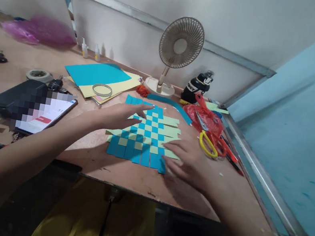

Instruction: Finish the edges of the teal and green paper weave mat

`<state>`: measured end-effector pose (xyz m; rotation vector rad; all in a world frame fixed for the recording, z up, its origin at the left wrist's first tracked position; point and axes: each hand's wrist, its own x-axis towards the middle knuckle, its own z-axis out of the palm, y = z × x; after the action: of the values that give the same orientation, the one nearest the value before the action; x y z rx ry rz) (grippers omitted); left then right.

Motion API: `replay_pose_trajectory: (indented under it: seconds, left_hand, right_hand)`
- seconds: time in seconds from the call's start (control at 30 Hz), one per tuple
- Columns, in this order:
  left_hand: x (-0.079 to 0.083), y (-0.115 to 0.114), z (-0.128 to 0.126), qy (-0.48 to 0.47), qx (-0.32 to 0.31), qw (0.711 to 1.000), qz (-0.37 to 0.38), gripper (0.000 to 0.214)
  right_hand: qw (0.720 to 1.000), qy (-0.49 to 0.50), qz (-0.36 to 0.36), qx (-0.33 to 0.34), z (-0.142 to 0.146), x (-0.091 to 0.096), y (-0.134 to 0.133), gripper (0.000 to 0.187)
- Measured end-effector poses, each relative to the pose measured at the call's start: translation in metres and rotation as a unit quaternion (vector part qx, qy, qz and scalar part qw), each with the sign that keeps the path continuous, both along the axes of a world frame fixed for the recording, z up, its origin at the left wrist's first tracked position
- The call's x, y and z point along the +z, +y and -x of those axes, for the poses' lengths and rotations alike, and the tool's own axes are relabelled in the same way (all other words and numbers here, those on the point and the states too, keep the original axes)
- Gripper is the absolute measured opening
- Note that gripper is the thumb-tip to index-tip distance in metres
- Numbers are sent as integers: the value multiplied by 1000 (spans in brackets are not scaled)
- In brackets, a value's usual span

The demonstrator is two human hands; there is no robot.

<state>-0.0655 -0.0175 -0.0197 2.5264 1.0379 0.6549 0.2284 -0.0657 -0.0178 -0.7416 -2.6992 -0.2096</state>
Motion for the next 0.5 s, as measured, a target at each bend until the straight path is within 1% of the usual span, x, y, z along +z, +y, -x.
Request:
replay_pose_trajectory:
  seconds: [0.03,0.1,0.2,0.27,0.33,0.43,0.5]
  left_hand:
    - [3,-1,1,21,0,1000,14,60]
    - [10,-6,5,73,-2,996,55,66]
    - [14,-18,15,161,-8,979,123,79]
    - [10,-24,23,194,-13,970,149,90]
    - [3,-27,31,194,-19,969,152,95]
    - [-9,-26,39,167,-31,975,146,93]
    - [-13,-24,40,151,-37,977,149,91]
  right_hand:
    - [999,0,24,43,19,1,-2,28]
    - [994,-8,60,91,50,1,-3,33]
    - [988,-73,80,107,77,-3,0,34]
    - [984,-124,82,97,85,-7,3,31]
    - [981,-155,78,82,89,-11,6,26]
    - [984,-154,60,62,92,-17,10,16]
    - [987,-138,48,63,93,-22,11,13]
